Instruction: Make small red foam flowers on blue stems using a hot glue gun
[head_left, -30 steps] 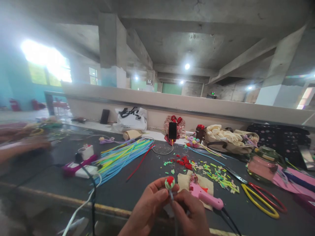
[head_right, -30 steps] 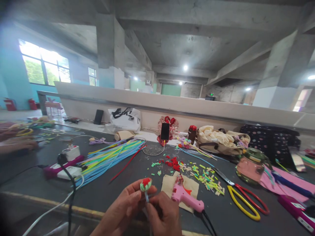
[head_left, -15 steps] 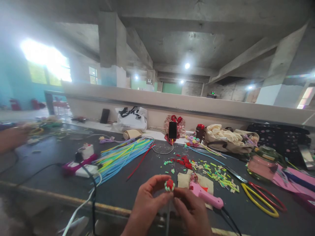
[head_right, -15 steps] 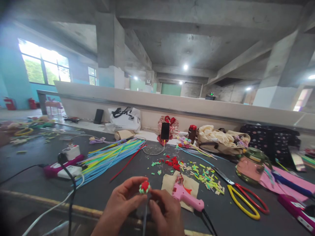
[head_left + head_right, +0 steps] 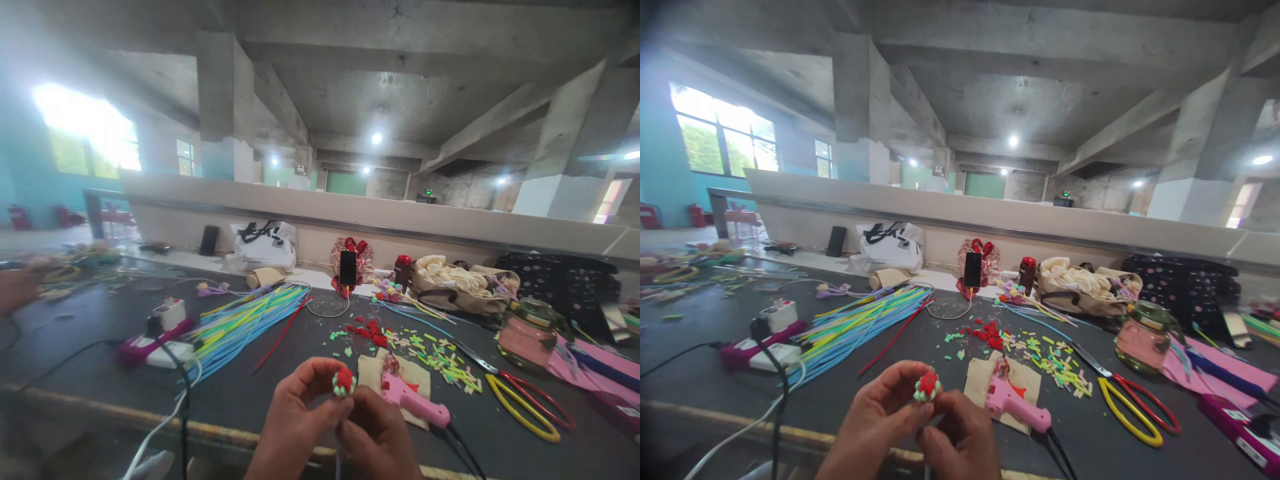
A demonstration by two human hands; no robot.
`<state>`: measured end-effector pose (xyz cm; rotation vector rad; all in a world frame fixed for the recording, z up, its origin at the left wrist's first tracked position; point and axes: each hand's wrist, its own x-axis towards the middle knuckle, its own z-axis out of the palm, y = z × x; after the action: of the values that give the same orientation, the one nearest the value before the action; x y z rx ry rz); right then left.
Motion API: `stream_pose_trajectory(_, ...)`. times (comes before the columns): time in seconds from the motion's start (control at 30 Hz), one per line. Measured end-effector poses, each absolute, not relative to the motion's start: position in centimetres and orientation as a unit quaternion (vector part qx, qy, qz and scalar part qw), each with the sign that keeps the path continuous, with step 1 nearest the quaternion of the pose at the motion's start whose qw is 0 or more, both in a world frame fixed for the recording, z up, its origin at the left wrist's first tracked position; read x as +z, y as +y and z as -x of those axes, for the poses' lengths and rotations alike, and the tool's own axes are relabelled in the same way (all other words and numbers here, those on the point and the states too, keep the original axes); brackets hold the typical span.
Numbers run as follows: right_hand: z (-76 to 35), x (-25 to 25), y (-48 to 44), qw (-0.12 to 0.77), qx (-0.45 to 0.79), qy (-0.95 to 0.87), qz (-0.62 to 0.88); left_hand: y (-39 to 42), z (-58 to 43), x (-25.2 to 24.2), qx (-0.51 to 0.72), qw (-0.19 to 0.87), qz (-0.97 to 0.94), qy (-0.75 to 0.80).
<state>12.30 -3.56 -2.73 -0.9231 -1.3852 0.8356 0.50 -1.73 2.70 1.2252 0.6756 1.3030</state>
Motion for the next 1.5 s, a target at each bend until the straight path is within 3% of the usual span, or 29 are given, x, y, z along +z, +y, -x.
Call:
stream_pose_trajectory(0.33, -11.5, -0.5, -4.1, 0.577, 0.407, -0.563, 0.429, -1.5, 0.3, 3.1, 0.516, 0.630, -0.518, 0.261)
stream_pose_trajectory(0.7, -12.1, -2.1, -3.7, 0.579, 0.367, -0.617, 0.386, -1.0, 0.6, 3.1, 0.482, 0.685, -0.496, 0.231)
stream_pose_trajectory(1.0, -11.9, -1.9, -3.9, 0.611, 0.358, -0.586, 0.395, -1.1, 1.1, 3.1, 0.470, 0.664, -0.532, 0.236)
stream_pose_trajectory(1.27, -12.8, -0.9, -3.2, 0.629, 0.577, -0.434, 0.287, -0.2, 0.0, 2.1, 0.447, 0.644, -0.577, 0.229)
stream_pose_trajectory(1.5, -13.3, -0.5, -2.2, 0.566, 0.675, -0.418, 0.220, -0.3, -0.7, 2.6, 0.443, 0.677, -0.531, 0.251)
